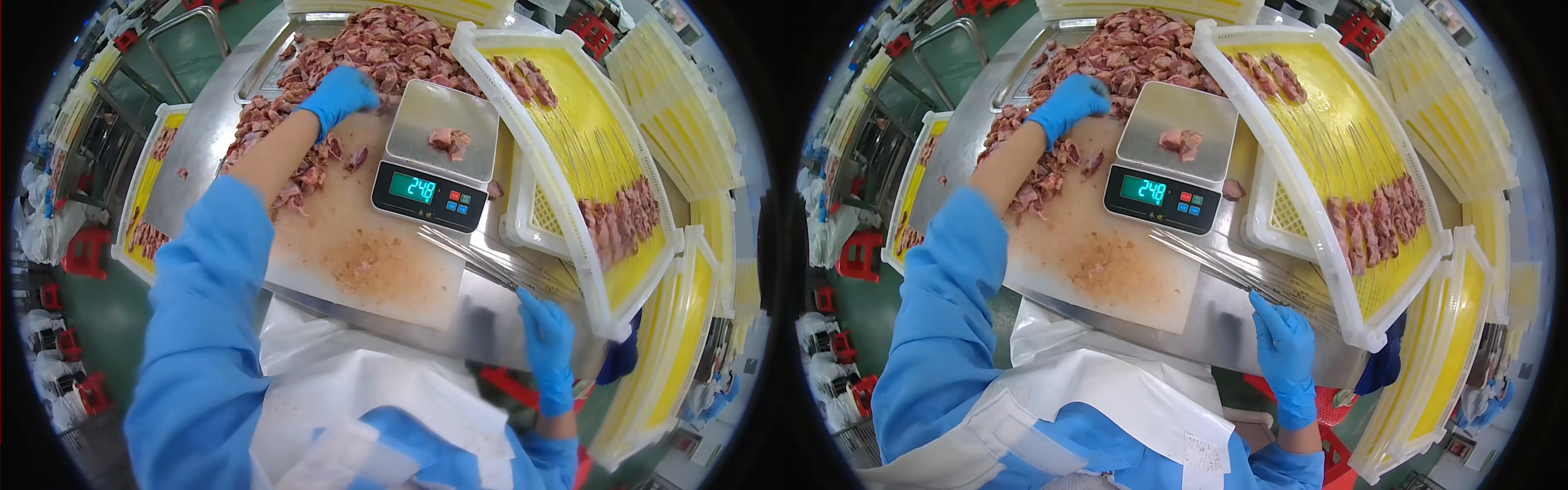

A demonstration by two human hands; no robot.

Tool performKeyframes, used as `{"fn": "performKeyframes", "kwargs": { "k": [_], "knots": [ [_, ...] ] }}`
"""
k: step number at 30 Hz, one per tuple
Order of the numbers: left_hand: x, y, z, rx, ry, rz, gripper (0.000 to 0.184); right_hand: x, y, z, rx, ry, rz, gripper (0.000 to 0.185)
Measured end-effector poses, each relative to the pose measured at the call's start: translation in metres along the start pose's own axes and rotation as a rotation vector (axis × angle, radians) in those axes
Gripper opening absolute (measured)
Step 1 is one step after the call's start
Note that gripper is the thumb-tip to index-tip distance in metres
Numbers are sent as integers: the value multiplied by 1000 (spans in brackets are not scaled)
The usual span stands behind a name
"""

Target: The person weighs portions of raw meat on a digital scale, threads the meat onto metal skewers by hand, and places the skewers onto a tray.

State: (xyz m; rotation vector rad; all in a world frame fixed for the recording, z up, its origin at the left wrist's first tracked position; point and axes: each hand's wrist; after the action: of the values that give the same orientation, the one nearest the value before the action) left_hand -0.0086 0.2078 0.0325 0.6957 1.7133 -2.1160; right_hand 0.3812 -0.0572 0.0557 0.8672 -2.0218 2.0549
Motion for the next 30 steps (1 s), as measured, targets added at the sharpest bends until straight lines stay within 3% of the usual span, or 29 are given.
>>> {"fn": "performKeyframes", "kwargs": {
  "k": [1, 2, 4, 5, 7, 9, 11, 13, 18, 21, 23, 27, 29, 30],
  "knots": [
    [-29, -11, 13, -14, 55, 260, 22, 0, 1, -1, 2, 7, -3, 34],
    [-50, -17, 19, -5, 55, 260, 22, 0, 2, -2, 12, 3, -26, 34],
    [-77, -19, 29, -5, 414, 376, 21, 1, 5, -6, 29, 4, -49, 34],
    [-77, -12, 31, -1, 409, 380, 21, 2, 12, -10, 4, -14, -58, 34],
    [-73, 2, 35, 181, 353, 90, 20, -3, 24, -17, -18, -31, -71, 34],
    [-62, 1, 38, 146, 301, 133, 20, -16, 38, -21, -143, -134, 201, 34],
    [-41, -4, 34, -66, 370, 486, 23, -36, 53, -15, -198, -104, 269, 32],
    [-37, -9, 37, -74, 338, 407, 31, -56, 64, -8, -241, -84, 335, 30],
    [-53, 9, 41, -28, 472, 211, 40, -67, 80, -4, -479, -58, 76, 24],
    [-65, 24, 39, -41, 530, 143, 49, -66, 81, -3, -551, -43, 88, 27],
    [-74, 31, 35, -56, 527, -137, 53, -62, 79, -2, -562, -71, 72, 29],
    [-82, 54, 22, -201, 747, -199, 47, -45, 74, -2, -523, -111, 124, 35],
    [-88, 58, 23, 82, 702, -245, 34, -41, 76, -4, -513, -120, 121, 35],
    [-89, 58, 29, 84, 701, -242, 34, -39, 76, -3, -503, -130, 114, 36]
  ]
}}
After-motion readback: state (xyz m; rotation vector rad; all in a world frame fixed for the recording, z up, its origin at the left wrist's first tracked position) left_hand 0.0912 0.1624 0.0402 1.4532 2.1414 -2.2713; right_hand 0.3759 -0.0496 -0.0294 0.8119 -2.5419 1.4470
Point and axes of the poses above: each hand's wrist, its own z-axis away from the middle knuckle, its own y-axis out of the palm, x = y × z, and after that the axes turned 4 degrees about x, right-handed
